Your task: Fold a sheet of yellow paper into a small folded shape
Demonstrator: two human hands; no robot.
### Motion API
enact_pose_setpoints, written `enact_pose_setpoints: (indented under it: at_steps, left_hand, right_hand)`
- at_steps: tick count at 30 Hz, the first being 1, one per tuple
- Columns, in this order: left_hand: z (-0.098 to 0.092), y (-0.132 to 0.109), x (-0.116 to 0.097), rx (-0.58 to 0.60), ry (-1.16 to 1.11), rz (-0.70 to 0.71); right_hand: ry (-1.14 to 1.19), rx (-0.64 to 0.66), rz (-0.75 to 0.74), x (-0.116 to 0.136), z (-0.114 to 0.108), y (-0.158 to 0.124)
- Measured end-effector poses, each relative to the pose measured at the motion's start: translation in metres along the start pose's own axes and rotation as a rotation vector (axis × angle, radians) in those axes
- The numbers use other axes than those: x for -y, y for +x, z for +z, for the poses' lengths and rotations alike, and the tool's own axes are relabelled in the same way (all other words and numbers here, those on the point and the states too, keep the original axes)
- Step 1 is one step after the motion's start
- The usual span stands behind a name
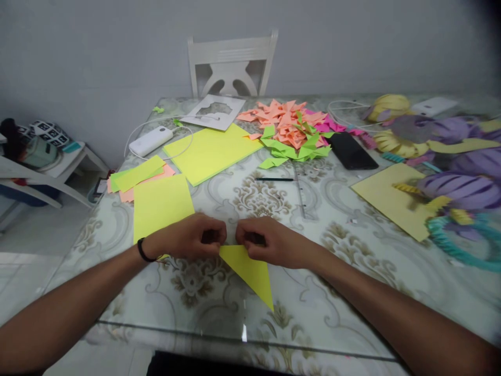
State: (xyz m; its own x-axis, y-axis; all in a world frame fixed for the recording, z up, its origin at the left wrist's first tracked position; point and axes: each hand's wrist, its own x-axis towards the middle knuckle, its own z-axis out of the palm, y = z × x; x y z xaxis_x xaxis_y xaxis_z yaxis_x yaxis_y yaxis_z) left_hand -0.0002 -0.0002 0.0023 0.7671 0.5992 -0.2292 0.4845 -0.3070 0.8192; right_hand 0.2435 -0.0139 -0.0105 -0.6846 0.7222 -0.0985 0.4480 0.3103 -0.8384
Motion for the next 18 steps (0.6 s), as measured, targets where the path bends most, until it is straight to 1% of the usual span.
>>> enact_pose_setpoints:
  at_steps: [10,18]
  left_hand:
    - [-0.0005,0.0004,-0.0006,0.002,-0.011,0.029]
    - [-0.0009,-0.0003,-0.0022,0.008,-0.009,0.021]
  right_hand:
    - [-0.007,0.001,-0.014,0.0001,-0.0008,-0.0009]
    - [-0.009,-0.001,-0.010,0.0000,-0.0006,0.0005]
